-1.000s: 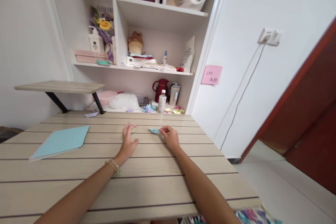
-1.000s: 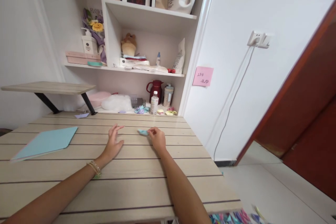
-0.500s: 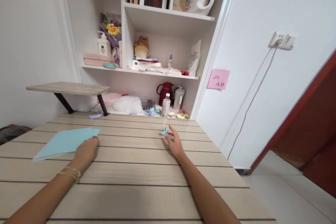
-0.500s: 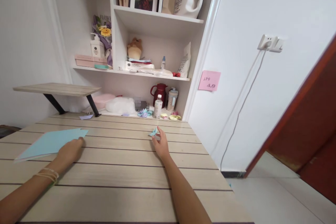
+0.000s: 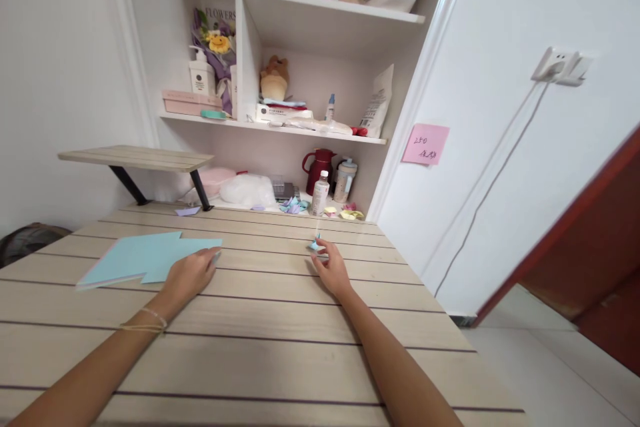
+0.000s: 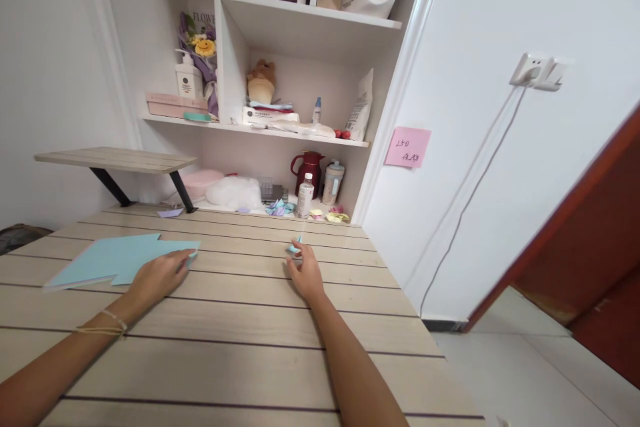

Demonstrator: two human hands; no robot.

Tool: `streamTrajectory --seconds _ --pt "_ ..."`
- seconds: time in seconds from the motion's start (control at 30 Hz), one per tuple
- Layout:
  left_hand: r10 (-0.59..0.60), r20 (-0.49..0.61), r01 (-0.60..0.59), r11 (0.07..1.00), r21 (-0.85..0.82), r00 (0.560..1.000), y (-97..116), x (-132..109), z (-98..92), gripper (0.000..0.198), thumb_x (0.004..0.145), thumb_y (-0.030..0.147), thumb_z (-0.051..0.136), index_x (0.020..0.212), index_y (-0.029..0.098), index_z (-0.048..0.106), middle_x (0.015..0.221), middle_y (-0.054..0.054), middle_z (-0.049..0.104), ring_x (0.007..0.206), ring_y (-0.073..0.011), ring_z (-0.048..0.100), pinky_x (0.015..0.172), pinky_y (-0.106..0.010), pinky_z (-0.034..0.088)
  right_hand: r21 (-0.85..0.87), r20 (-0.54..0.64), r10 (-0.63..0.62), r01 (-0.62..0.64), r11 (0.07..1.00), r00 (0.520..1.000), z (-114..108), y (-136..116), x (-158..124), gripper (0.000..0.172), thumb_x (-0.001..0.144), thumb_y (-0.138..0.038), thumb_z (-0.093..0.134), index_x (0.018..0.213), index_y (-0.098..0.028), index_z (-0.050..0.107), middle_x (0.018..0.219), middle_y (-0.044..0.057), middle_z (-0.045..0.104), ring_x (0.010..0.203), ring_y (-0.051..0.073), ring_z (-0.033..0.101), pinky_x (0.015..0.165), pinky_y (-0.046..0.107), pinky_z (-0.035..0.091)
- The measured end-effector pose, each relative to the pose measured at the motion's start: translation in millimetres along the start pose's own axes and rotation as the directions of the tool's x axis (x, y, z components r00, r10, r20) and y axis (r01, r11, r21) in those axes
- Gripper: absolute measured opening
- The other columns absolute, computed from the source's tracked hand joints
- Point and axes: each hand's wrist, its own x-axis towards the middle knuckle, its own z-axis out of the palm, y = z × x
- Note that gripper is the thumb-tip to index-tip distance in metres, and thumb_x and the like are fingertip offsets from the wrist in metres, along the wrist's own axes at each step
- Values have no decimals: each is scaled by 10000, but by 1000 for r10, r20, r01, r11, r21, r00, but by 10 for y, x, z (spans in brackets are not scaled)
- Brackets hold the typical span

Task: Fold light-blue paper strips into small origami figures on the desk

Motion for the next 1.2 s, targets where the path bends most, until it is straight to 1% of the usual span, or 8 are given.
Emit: streamTrajectory --seconds 0.1,0.33,0.5,0.63,0.7,0.8,0.97,1.2 --pt "-44 -105 55 993 102 994 15 7 40 464 785 325 413 1219 166 449 1169 -165 547 1085 -334 476 887 -460 323 4 -7 7 -7 1000 1000 -4 -4 -11 398 768 -289 511 1157 -209 476 1065 101 537 830 194 556 574 297 507" --pt "-49 61 44 995 95 997 -22 8 92 455 833 396 330 1154 132 516 932 -170 664 875 -310 600 761 -399 397 31 34 29 -30 999 999 2 -22 -10 386 753 -248 520 1136 -215 493 994 76 590 782 175 568 578 286 498" --pt "-36 -7 32 943 -331 999 305 22 -5 359 785 413 458 1068 233 585 985 -91 671 939 -294 587 790 -375 411 76 53 59 -63 995 997 8 -72 -16 386 738 -263 543 1120 -215 516 985 77 604 793 181 576 607 300 498" --pt "4 97 88 360 -929 995 772 150 -55 487 697 450 589 1082 152 567 1043 -115 648 909 -257 605 743 -333 468 262 151 110 -147 954 982 50 -235 -44 594 665 -306 647 1216 -245 434 1147 93 543 940 217 557 669 326 502" --pt "79 202 194 95 -976 976 984 215 -28 503 694 437 610 1086 126 562 981 -121 669 854 -239 623 710 -318 481 394 213 133 -210 895 968 73 -328 -52 685 630 -322 690 1246 -259 399 1215 90 505 1018 234 529 722 342 495" --pt "150 273 290 -104 -951 950 1162 256 56 459 664 413 658 1018 125 603 922 -102 687 828 -213 626 716 -286 479 541 312 209 -354 763 927 91 -392 -49 490 649 -388 672 1083 -193 554 1044 78 625 924 228 584 740 341 490" --pt "337 399 467 -150 -871 853 1049 213 175 606 727 649 398 1066 175 564 966 -112 674 811 -249 646 630 -346 511 581 257 397 -469 665 881 103 -279 -39 391 623 -450 678 845 -136 608 737 58 683 640 200 623 590 318 506" --pt "154 306 311 -8 -950 939 910 221 268 466 656 338 687 1053 159 519 876 -91 674 697 -192 646 541 -269 515 609 325 228 -388 691 918 -2 -354 -51 783 686 -426 640 1323 -242 221 772 20 657 633 170 616 568 306 509"
